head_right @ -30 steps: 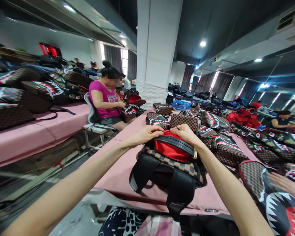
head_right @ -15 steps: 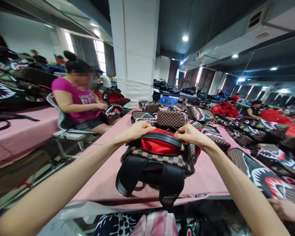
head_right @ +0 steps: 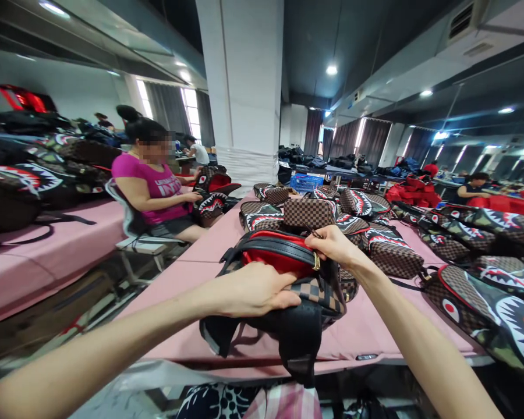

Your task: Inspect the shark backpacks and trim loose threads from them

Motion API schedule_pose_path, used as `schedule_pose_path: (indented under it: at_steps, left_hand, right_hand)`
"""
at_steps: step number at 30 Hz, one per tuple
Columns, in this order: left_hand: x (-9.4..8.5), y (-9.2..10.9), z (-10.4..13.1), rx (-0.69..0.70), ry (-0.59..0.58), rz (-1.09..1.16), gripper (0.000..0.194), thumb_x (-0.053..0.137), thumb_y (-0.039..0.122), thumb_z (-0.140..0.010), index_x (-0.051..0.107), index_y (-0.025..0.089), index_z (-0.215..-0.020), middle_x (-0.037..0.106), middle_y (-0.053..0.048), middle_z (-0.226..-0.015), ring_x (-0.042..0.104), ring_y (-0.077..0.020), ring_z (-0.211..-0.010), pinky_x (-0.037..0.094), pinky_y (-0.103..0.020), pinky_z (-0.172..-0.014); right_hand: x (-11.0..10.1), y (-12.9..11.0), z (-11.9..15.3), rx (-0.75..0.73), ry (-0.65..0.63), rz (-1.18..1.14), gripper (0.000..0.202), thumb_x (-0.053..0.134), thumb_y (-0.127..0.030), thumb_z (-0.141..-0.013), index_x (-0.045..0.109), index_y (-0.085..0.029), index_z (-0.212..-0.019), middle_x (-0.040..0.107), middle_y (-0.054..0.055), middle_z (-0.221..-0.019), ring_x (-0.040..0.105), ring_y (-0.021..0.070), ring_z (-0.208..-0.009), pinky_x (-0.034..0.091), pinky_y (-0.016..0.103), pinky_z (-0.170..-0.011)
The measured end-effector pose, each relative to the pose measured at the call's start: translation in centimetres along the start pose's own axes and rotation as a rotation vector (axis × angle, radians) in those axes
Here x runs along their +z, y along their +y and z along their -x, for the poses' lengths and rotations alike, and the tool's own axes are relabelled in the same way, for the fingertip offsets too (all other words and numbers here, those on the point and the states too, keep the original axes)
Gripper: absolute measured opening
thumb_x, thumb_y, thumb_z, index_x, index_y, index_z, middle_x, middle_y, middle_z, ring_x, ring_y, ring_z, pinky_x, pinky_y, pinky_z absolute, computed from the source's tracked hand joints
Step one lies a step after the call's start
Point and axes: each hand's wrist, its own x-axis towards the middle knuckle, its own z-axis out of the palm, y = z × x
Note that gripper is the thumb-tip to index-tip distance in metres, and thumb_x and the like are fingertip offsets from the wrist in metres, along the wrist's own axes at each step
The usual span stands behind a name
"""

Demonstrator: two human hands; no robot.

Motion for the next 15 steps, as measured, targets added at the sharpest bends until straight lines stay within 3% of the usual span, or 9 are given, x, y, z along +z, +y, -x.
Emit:
schedule_pose_path:
  at_steps: [3, 6, 10, 13, 15]
  left_hand:
    - [-1.6, -0.3, -1.0, -0.031, -0.298, 0.083, 0.054, 0.035, 0.059, -0.084, 0.064, 0.015, -0.099, 0.068, -0.012, -0.089, 0.062, -0.0221, -0.068, 0.039, -0.026, -0.055]
    - [-2.2, -0.7, -1.7, 0.01, -0.428, 0.158, 0.056, 0.043, 0.064, -0.076, 0.068, 0.015, -0.086, 0.068, -0.008, -0.077, 0.058, -0.0185, -0.06, 0.037, -0.025, -0.055]
    - [-1.4, -0.9, -2.9, 0.093, -0.486, 0.163, 0.054, 0.049, 0.068, -0.069, 0.066, 0.017, -0.063, 0.063, -0.003, -0.059, 0.052, -0.0163, -0.053, 0.036, -0.026, -0.058]
    - [-0.9, -0.7, -3.5, 0.068, -0.542, 0.144, 0.058, 0.045, 0.071, -0.068, 0.063, 0.017, -0.055, 0.059, -0.003, -0.052, 0.049, -0.016, -0.049, 0.036, -0.028, -0.057]
    - [-1.0, -0.6, -3.2, 0.001, -0.431, 0.161, 0.057, 0.051, 0.072, -0.063, 0.064, 0.017, -0.055, 0.06, -0.003, -0.054, 0.051, -0.0166, -0.05, 0.037, -0.027, -0.058]
  right_hand:
    - [0.1, 0.4, 0.3, -0.019, 0.027, -0.035, 0.022, 0.057, -0.032, -0.069, 0.054, -0.015, -0.054, 0.04, -0.007, -0.039, 0.031, 0.0042, -0.038, 0.021, 0.02, -0.04]
    - [0.4, 0.5, 0.7, -0.028, 0.016, -0.037, 0.023, 0.058, -0.033, -0.069, 0.055, -0.014, -0.055, 0.041, -0.007, -0.041, 0.031, 0.0042, -0.039, 0.021, 0.02, -0.04]
    - [1.2, 0.1, 1.2, -0.021, -0.003, -0.009, 0.024, 0.057, -0.032, -0.068, 0.053, -0.015, -0.053, 0.041, -0.007, -0.043, 0.032, 0.0042, -0.041, 0.021, 0.02, -0.041]
    - [1.5, -0.1, 1.5, -0.001, 0.044, -0.016, 0.018, 0.057, -0.029, -0.066, 0.057, -0.014, -0.055, 0.045, -0.006, -0.045, 0.033, 0.0047, -0.042, 0.023, 0.02, -0.041]
    - [1.4, 0.1, 1.6, -0.023, 0.083, -0.039, 0.017, 0.057, -0.029, -0.065, 0.059, -0.013, -0.057, 0.049, -0.005, -0.049, 0.038, 0.0057, -0.045, 0.027, 0.02, -0.043]
